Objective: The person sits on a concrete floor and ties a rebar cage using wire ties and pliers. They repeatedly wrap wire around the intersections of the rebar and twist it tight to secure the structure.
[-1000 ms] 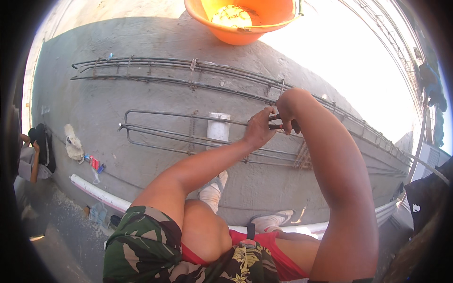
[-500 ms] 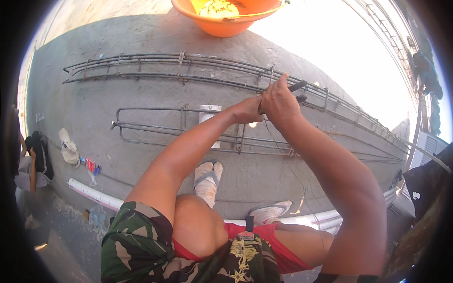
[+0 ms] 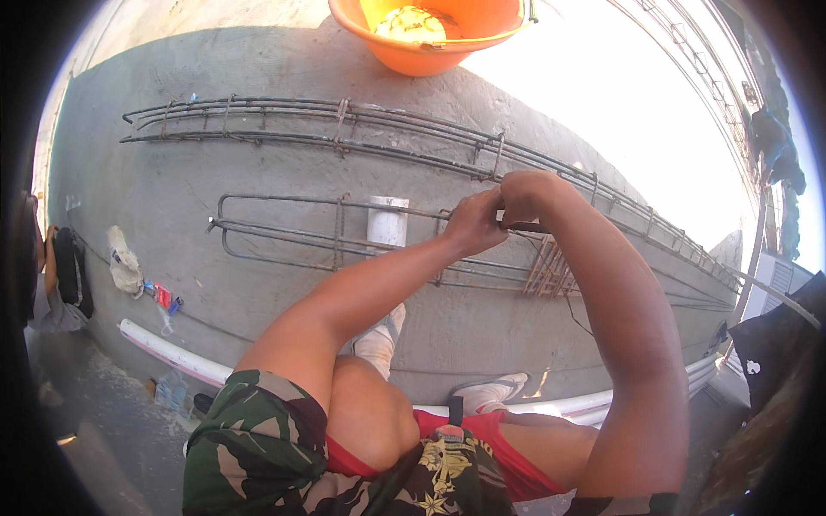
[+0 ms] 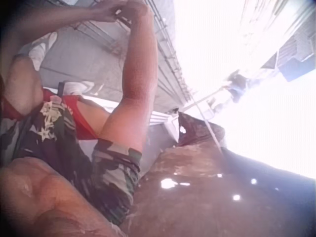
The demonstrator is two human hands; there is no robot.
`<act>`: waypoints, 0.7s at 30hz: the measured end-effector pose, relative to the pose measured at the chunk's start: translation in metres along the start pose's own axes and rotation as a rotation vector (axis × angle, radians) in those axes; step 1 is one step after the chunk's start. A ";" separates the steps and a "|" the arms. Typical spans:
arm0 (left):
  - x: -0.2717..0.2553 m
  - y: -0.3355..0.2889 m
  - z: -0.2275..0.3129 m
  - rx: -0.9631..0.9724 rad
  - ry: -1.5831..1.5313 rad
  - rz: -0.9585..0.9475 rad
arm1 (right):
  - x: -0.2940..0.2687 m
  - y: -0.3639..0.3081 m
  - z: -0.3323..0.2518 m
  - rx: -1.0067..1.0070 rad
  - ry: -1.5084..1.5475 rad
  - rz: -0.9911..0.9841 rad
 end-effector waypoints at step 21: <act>-0.010 -0.011 0.025 0.043 0.016 0.143 | -0.008 -0.029 -0.014 0.158 0.061 -0.199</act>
Point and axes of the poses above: each hand's wrist, its own y-axis towards the middle knuckle, its own x-axis out of the palm, z = x × y, the point moved 7 cm from there along y, towards the middle knuckle, and after that the axes turned 11 degrees about -x, right-handed, at the moved point
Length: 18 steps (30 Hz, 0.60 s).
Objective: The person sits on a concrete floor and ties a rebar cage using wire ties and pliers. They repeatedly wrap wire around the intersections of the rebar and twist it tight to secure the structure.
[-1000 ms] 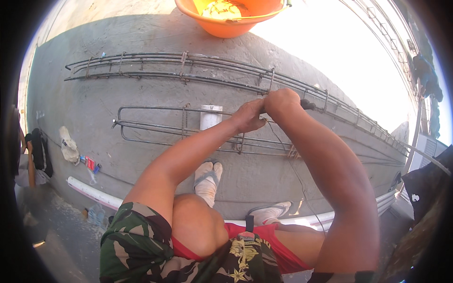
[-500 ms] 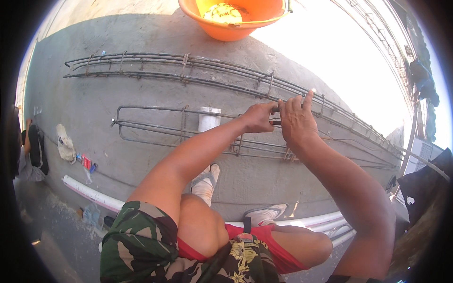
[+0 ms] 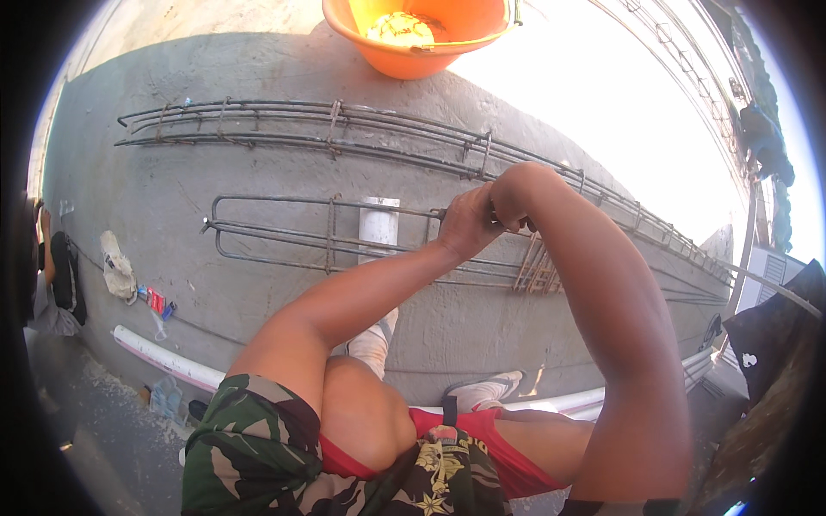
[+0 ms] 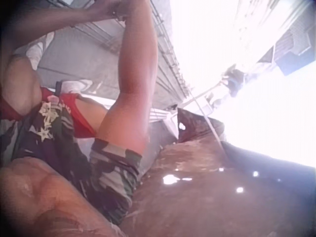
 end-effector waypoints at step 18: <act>-0.016 -0.004 -0.001 0.040 -0.104 -0.080 | -0.005 -0.002 -0.028 0.014 -0.418 0.357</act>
Point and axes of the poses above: each hand's wrist, its own y-axis towards the middle knuckle, its own x-axis out of the palm, z = x × y, the point moved 7 cm from there along y, towards the middle knuckle, and after that the axes turned 11 degrees about -x, right-handed, at the moved point
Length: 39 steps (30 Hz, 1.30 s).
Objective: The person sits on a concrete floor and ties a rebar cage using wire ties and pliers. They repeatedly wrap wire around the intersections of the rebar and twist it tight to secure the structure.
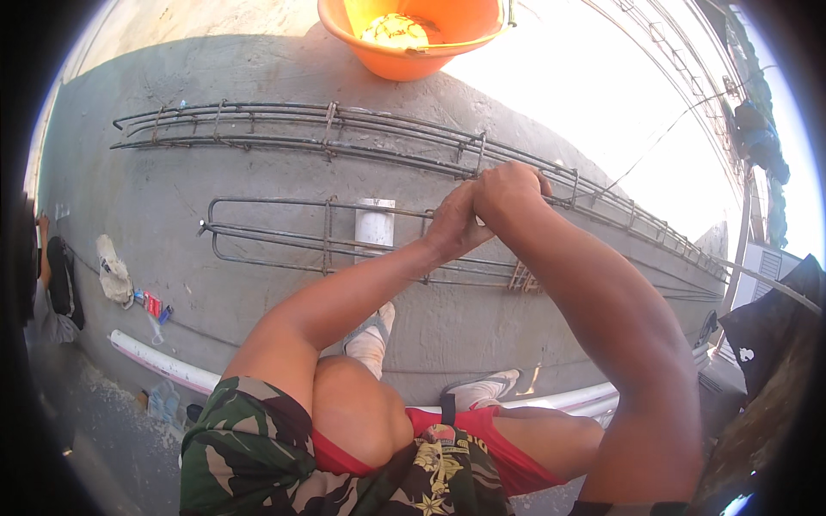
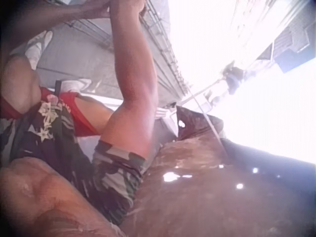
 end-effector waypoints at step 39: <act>-0.032 0.025 -0.005 -0.403 -0.038 -0.679 | 0.173 -0.055 0.044 -0.059 0.931 -0.379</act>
Point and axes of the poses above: each hand's wrist, its own y-axis towards the middle knuckle, its own x-axis out of the palm, z = x × y, the point moved 7 cm from there along y, towards the middle knuckle, and after that the axes turned 11 degrees about -x, right-handed, at the moved point
